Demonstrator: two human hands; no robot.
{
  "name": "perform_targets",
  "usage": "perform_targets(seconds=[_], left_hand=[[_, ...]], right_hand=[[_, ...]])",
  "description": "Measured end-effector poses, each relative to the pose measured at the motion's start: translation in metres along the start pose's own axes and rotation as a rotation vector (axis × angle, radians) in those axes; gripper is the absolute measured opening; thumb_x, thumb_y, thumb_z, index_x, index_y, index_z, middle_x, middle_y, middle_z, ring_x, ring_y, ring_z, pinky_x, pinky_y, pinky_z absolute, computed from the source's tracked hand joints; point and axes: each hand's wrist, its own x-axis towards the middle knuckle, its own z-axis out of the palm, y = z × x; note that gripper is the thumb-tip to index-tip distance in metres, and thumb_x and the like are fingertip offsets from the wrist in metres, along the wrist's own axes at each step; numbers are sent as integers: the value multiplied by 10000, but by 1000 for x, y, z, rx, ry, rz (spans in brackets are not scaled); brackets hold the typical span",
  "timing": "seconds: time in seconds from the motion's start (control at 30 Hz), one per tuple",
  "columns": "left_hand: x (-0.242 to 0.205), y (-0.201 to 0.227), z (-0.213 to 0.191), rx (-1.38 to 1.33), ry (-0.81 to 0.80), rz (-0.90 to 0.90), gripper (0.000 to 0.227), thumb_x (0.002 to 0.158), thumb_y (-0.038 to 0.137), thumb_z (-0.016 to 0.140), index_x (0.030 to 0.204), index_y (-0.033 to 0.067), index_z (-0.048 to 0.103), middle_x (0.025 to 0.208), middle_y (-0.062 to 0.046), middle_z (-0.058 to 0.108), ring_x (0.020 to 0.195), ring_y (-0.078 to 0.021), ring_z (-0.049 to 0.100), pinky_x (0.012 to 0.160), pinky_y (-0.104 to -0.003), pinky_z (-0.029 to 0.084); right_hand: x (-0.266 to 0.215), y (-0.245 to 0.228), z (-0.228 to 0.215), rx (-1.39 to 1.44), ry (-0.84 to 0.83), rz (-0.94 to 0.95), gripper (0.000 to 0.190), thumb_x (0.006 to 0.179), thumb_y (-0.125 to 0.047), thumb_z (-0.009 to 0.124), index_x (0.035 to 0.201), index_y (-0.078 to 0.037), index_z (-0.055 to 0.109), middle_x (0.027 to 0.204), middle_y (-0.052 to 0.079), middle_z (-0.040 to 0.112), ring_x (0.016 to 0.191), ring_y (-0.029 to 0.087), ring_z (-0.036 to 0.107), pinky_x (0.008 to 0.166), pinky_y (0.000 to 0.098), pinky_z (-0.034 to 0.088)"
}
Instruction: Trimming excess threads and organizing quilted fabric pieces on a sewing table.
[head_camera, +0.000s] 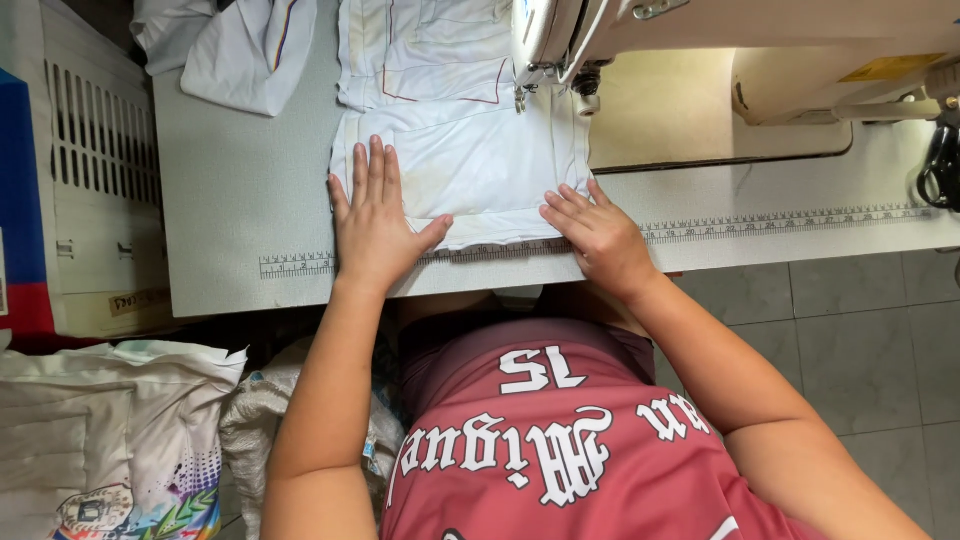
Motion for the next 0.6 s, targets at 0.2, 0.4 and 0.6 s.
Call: perform_targets(seconds=[0.2,0.4,0.6], left_hand=[[-1,0,4,-3,6,-11,1032,763,652,566,1489,17,198,1571,-167,110,1455,-310,57,1112,-626,36],[-3,5,3,-16,7,-35,1028,770,647,570,1488,11,200,1571,-169,117,1455,-310,65,1112,-625,37],[0,2,6,-20,6,-33,1049,755,669,564,1488,13,199,1573,-160,106,1458,-302,59,1113,-627,41]], right_hand=[[7,-9,-11,78,8,55,243,924,-52,549,1124,-99,681,1211,47,662,1128,223,614,1043,382,410],[3,-10,-16,104,10,91,231,920,-52,558,1097,-115,691,1194,26,673,1111,212,625,1016,368,443],[9,-12,-18,113,16,96,229,917,-37,556,1082,-108,699,1173,30,682,1087,217,636,996,369,462]])
